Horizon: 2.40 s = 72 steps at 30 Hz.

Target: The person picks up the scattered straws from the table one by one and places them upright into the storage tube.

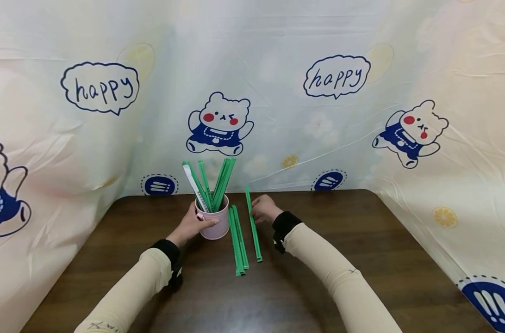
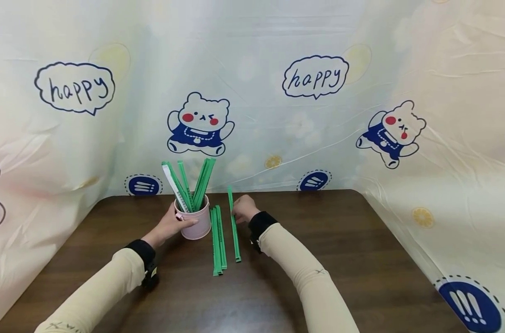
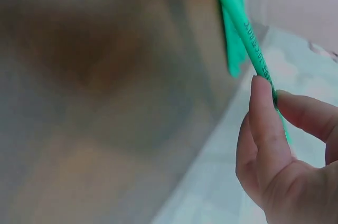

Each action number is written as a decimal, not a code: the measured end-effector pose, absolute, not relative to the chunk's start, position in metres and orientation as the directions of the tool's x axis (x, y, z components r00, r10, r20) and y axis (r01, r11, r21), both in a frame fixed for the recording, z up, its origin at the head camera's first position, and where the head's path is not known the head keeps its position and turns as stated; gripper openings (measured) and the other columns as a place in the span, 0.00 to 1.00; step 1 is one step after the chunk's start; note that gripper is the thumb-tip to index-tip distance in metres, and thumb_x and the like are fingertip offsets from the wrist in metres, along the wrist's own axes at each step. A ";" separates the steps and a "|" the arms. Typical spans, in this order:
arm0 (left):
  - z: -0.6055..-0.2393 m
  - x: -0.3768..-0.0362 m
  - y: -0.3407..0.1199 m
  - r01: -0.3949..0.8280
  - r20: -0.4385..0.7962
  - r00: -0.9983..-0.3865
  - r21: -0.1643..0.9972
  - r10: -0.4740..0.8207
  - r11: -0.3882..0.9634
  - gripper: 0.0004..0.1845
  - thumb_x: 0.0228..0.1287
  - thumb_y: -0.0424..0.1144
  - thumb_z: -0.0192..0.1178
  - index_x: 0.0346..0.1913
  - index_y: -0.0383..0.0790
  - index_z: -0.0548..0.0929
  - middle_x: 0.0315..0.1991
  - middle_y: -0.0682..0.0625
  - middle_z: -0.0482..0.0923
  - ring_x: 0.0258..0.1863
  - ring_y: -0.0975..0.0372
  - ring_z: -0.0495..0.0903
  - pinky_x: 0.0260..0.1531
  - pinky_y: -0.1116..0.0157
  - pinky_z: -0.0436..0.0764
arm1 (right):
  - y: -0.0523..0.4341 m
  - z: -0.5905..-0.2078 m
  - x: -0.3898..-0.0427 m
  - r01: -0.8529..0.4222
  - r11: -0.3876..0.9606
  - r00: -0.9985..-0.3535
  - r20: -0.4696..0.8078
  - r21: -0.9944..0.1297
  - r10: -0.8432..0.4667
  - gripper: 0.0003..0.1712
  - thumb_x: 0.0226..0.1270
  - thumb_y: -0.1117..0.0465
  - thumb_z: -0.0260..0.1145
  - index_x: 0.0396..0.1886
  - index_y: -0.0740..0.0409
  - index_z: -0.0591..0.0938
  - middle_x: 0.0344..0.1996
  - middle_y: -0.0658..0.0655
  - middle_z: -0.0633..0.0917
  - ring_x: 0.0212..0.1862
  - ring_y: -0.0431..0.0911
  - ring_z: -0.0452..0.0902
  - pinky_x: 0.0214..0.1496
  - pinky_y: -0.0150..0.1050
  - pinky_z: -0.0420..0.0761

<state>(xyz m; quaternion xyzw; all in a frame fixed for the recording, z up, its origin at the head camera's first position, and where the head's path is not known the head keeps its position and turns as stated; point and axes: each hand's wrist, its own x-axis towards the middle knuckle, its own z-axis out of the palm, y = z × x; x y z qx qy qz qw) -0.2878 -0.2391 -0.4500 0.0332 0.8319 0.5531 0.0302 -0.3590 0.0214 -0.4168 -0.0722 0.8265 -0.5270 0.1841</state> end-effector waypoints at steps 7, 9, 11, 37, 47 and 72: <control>-0.450 -0.285 -0.238 0.040 0.006 -0.996 0.926 0.092 0.377 0.56 0.65 0.47 0.70 0.80 0.37 0.39 0.78 0.31 0.50 0.75 0.38 0.57 0.76 0.33 0.55 | 0.023 -0.353 -0.356 -0.128 0.417 -0.974 0.034 -0.900 -0.226 0.24 0.70 0.75 0.57 0.66 0.71 0.73 0.46 0.66 0.82 0.41 0.55 0.83 0.41 0.42 0.89; -0.449 -0.285 -0.237 0.052 0.019 -0.996 0.924 0.091 0.379 0.57 0.63 0.50 0.71 0.79 0.36 0.41 0.77 0.31 0.51 0.74 0.38 0.58 0.75 0.32 0.57 | 0.022 -0.334 -0.359 -0.194 0.405 -0.973 0.124 -0.894 -0.193 0.25 0.70 0.74 0.58 0.67 0.69 0.73 0.43 0.63 0.81 0.42 0.55 0.82 0.43 0.43 0.89; -0.449 -0.285 -0.237 0.065 0.029 -0.995 0.922 0.099 0.381 0.58 0.63 0.51 0.71 0.79 0.35 0.40 0.77 0.30 0.51 0.74 0.38 0.58 0.75 0.32 0.57 | 0.020 -0.313 -0.358 -0.259 0.383 -0.963 0.205 -0.887 -0.174 0.26 0.71 0.74 0.58 0.68 0.68 0.72 0.43 0.62 0.80 0.45 0.55 0.82 0.48 0.47 0.89; -0.449 -0.284 -0.238 0.049 0.015 -0.995 0.932 0.098 0.359 0.54 0.66 0.39 0.67 0.80 0.36 0.38 0.77 0.32 0.52 0.76 0.40 0.59 0.78 0.38 0.58 | -0.068 -0.362 -0.327 -0.511 0.322 -0.852 0.419 -0.797 -0.315 0.25 0.77 0.69 0.58 0.70 0.67 0.70 0.50 0.67 0.81 0.53 0.57 0.79 0.49 0.37 0.77; -0.450 -0.286 -0.236 0.080 0.041 -0.992 0.934 0.117 0.347 0.53 0.67 0.38 0.66 0.80 0.34 0.38 0.78 0.30 0.51 0.75 0.39 0.60 0.77 0.39 0.60 | -0.071 -0.386 -0.318 -0.515 0.377 -0.850 0.401 -0.770 -0.342 0.24 0.76 0.68 0.60 0.69 0.66 0.71 0.47 0.65 0.82 0.49 0.54 0.81 0.44 0.34 0.78; -0.452 -0.286 -0.238 0.047 0.016 -0.996 0.930 0.087 0.364 0.53 0.66 0.40 0.68 0.79 0.35 0.40 0.77 0.31 0.52 0.75 0.39 0.58 0.77 0.36 0.57 | -0.007 -0.419 -0.341 -0.334 0.482 -0.929 0.195 -0.810 -0.316 0.16 0.73 0.70 0.60 0.57 0.71 0.78 0.43 0.67 0.84 0.41 0.53 0.82 0.42 0.35 0.79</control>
